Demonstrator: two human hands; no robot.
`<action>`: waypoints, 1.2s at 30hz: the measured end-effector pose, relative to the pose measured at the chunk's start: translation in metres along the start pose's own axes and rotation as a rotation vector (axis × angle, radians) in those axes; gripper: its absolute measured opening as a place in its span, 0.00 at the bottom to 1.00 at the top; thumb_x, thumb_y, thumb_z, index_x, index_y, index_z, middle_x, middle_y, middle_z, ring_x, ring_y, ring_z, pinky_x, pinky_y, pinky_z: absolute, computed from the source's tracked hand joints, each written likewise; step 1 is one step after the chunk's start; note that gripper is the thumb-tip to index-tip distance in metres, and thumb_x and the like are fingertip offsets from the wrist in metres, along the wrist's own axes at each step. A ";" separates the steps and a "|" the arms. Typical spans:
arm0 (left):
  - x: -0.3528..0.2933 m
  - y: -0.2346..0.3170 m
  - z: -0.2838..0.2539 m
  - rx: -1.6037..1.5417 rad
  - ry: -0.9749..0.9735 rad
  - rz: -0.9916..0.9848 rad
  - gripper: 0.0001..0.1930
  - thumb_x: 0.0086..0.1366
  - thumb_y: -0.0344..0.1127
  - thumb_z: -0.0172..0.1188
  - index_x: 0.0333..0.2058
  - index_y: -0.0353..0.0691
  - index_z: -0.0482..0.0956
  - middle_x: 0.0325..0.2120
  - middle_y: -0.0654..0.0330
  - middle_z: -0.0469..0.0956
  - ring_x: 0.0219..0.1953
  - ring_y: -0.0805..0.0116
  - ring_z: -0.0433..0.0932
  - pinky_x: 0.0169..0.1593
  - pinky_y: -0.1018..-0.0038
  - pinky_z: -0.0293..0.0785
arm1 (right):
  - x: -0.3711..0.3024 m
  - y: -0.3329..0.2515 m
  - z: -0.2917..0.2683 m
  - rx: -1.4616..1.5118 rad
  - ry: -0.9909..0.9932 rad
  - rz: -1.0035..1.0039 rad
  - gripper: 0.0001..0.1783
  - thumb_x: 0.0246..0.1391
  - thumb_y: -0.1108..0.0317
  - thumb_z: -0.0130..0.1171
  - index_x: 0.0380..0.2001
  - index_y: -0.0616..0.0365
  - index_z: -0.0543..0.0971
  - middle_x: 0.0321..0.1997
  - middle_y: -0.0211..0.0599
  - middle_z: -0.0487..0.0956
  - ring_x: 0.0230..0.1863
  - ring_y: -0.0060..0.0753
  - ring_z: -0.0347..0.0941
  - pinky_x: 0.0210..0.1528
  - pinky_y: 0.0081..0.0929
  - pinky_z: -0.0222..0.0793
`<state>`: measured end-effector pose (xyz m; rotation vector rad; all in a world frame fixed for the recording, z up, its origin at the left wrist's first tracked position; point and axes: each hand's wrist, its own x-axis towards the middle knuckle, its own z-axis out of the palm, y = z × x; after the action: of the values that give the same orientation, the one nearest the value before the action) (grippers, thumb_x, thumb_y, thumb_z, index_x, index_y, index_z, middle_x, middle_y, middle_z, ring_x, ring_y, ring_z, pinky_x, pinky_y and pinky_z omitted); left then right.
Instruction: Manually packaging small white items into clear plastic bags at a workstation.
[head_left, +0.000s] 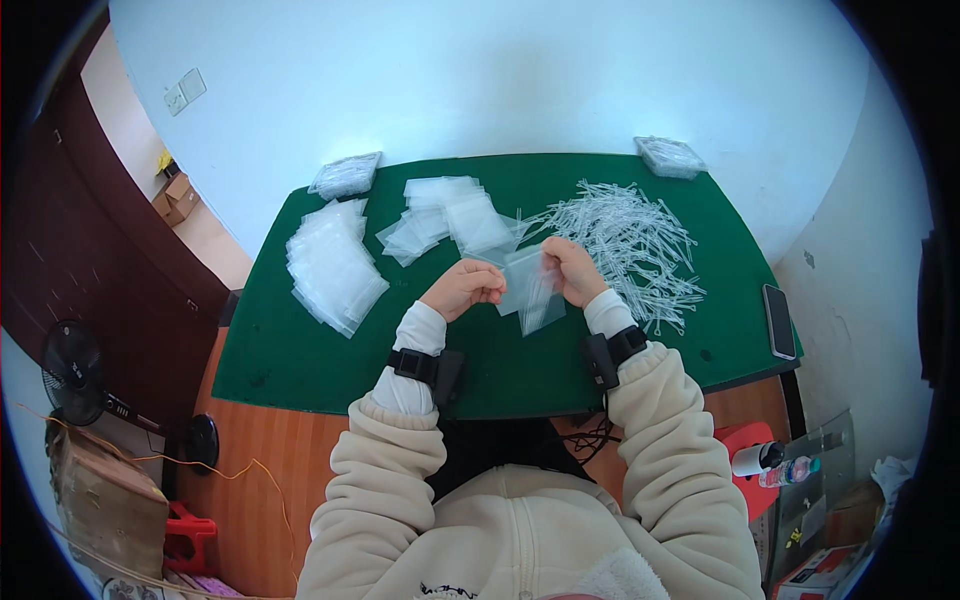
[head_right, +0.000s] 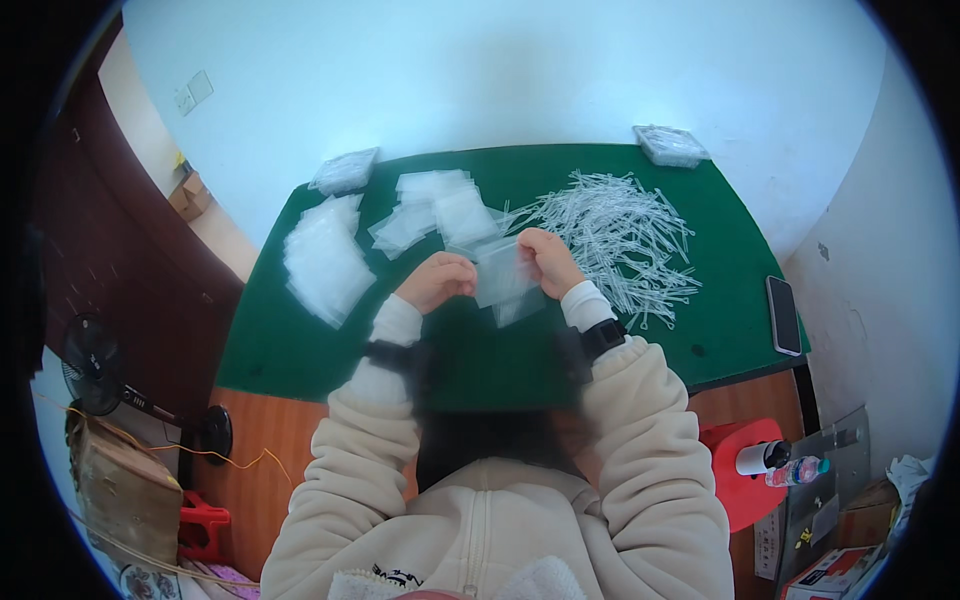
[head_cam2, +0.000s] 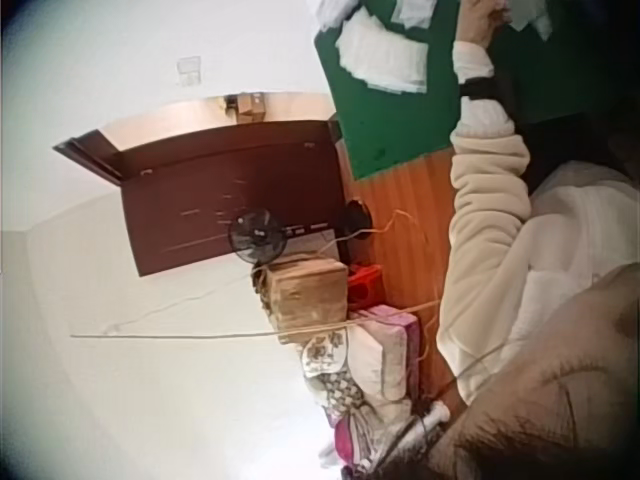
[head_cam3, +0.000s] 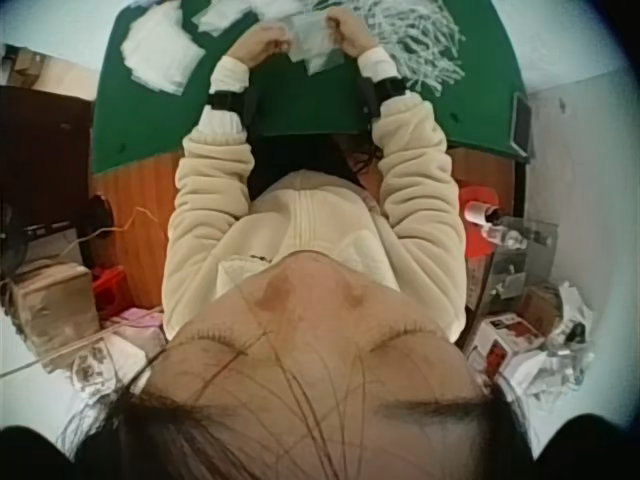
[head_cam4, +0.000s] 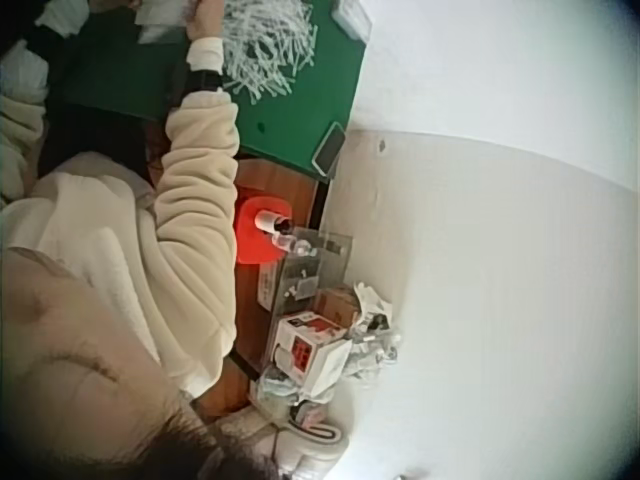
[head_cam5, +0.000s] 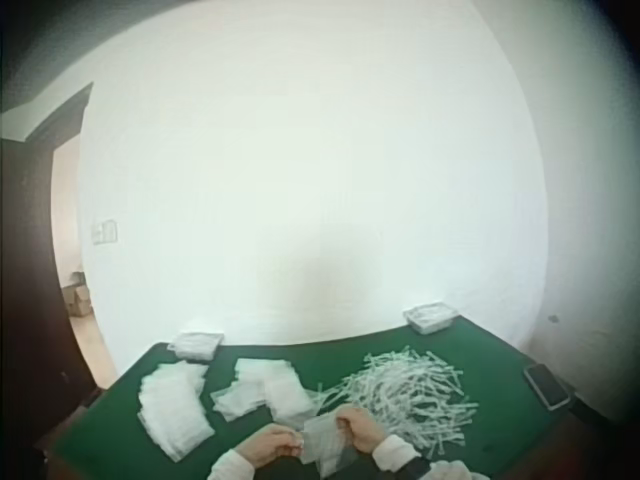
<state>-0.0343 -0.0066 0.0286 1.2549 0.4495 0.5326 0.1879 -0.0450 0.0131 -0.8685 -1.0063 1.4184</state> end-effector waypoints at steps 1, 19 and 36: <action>0.000 0.001 -0.001 -0.009 -0.020 0.015 0.07 0.57 0.34 0.54 0.26 0.37 0.76 0.22 0.63 0.73 0.26 0.73 0.72 0.35 0.77 0.67 | 0.002 0.001 -0.004 -0.009 0.048 -0.032 0.08 0.50 0.67 0.49 0.19 0.54 0.71 0.19 0.22 0.66 0.21 0.15 0.60 0.23 0.15 0.55; 0.012 -0.011 0.017 0.411 0.172 0.041 0.12 0.58 0.37 0.55 0.31 0.33 0.78 0.25 0.64 0.75 0.26 0.80 0.70 0.31 0.85 0.64 | -0.007 0.003 0.028 -0.573 -0.061 -0.177 0.10 0.49 0.67 0.49 0.19 0.61 0.71 0.16 0.23 0.66 0.20 0.14 0.58 0.22 0.17 0.55; 0.006 -0.006 0.007 0.236 0.181 0.063 0.10 0.57 0.36 0.54 0.29 0.34 0.80 0.23 0.64 0.77 0.24 0.79 0.69 0.32 0.83 0.65 | -0.003 0.001 0.017 -0.364 0.059 -0.114 0.12 0.52 0.65 0.48 0.17 0.55 0.68 0.15 0.22 0.62 0.12 0.15 0.56 0.13 0.16 0.53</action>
<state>-0.0242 -0.0100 0.0244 1.4561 0.6407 0.6643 0.1717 -0.0498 0.0184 -1.0912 -1.2709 1.1238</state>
